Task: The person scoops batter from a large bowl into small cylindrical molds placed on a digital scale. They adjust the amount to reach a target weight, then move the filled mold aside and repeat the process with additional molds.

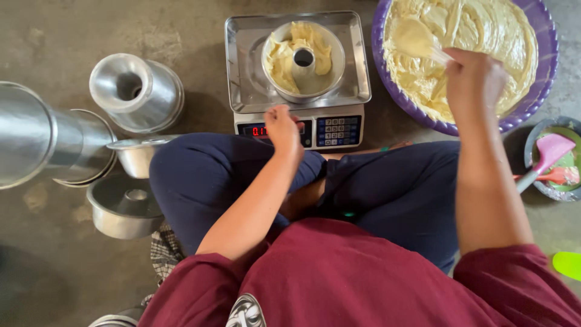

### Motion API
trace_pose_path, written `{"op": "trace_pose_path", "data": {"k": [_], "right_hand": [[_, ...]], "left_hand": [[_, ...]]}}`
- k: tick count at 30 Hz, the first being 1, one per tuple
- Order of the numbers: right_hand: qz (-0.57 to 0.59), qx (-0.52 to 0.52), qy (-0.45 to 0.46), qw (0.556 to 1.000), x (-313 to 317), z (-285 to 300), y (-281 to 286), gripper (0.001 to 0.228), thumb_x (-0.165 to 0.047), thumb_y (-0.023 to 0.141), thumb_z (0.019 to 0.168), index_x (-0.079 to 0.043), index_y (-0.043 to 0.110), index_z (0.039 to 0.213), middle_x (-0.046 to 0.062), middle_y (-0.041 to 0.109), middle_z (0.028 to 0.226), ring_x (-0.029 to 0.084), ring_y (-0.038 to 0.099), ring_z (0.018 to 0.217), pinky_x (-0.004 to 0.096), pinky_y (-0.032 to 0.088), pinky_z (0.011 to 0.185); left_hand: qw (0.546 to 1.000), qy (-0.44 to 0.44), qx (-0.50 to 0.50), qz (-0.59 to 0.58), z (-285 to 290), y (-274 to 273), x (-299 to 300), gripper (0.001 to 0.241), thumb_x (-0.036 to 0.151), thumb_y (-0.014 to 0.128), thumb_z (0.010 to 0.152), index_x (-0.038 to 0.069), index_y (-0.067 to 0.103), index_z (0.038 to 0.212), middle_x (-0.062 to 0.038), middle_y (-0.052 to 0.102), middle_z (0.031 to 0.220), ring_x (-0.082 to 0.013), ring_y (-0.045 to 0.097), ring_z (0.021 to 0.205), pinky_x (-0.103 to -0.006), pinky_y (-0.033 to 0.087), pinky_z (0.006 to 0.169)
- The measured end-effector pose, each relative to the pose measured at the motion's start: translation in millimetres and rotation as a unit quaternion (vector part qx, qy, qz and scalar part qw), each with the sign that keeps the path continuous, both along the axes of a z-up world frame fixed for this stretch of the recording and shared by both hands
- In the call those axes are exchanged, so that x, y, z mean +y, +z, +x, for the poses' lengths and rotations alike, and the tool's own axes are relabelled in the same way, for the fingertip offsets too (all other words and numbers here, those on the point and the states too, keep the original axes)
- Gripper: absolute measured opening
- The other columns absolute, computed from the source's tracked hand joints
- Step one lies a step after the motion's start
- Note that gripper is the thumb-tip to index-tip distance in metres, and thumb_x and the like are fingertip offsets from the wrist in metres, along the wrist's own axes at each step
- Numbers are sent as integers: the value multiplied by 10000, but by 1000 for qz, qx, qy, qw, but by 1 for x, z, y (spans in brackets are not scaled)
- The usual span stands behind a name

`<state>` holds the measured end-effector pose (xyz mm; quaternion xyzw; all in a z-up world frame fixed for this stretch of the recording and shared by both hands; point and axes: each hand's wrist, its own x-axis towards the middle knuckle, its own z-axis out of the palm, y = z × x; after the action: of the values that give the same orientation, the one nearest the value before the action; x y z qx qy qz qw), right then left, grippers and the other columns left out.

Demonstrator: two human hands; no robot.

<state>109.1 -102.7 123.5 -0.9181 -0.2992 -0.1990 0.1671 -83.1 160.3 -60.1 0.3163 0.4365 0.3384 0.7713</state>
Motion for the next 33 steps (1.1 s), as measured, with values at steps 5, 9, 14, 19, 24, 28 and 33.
{"op": "trace_pose_path", "data": {"k": [5, 9, 14, 19, 24, 28, 33], "right_hand": [[24, 72, 70, 995, 79, -17, 19, 184, -222, 793, 977, -183, 834, 1152, 157, 741, 884, 345, 680, 752, 445, 521, 708], [47, 56, 50, 996, 79, 4, 26, 219, -199, 766, 962, -171, 819, 1172, 110, 772, 931, 273, 722, 762, 401, 535, 705], [-6, -1, -36, 999, 11, 43, -24, 252, -164, 758, 930, -201, 832, 1168, 120, 769, 1016, 316, 694, 868, 461, 493, 837], [-88, 32, -106, 990, -27, 49, -79, 313, -100, 691, 938, -258, 826, 1172, 149, 753, 1014, 353, 685, 932, 665, 317, 1020], [-156, 114, -113, 975, -20, 36, -88, 243, -150, 695, 935, -278, 822, 1098, 126, 769, 957, 357, 695, 920, 727, 304, 1003], [13, 217, -117, 969, -15, 32, -80, 223, -225, 734, 955, -196, 796, 1167, 148, 755, 980, 305, 696, 866, 478, 543, 779], [313, 507, -52, 801, 14, 18, -50, 332, -152, 678, 1059, -40, 708, 1370, 139, 749, 957, 115, 555, 650, 268, 440, 551]], "left_hand": [[999, -12, -39, -19, -9, 8, 55, 305, 206, 570, 930, 70, 571, 1203, -63, 574, 986, -164, 599, 789, -302, 548, 641], [1000, 4, -13, 2, -13, 14, 59, 270, 213, 590, 962, 32, 583, 1162, -73, 570, 983, -163, 601, 794, -312, 554, 639], [980, -127, -35, -148, 4, 29, -3, 239, 227, 644, 890, 115, 602, 1098, -23, 624, 890, -166, 642, 709, -322, 555, 587], [936, -315, -60, -148, 52, 45, -73, 256, 237, 664, 933, 82, 598, 1126, -61, 614, 947, -182, 653, 780, -326, 582, 640], [931, -340, -39, -125, 84, 44, -106, 286, 223, 610, 934, 69, 615, 1176, -71, 635, 980, -186, 668, 804, -312, 594, 647], [938, -322, -30, -122, 86, 26, -107, 277, 215, 610, 936, 68, 611, 1171, -63, 628, 946, -185, 662, 778, -320, 582, 622], [969, -207, -46, -128, 55, -3, -78, 237, 167, 618, 909, 84, 609, 1131, -45, 609, 881, -179, 637, 735, -334, 559, 606]]}}
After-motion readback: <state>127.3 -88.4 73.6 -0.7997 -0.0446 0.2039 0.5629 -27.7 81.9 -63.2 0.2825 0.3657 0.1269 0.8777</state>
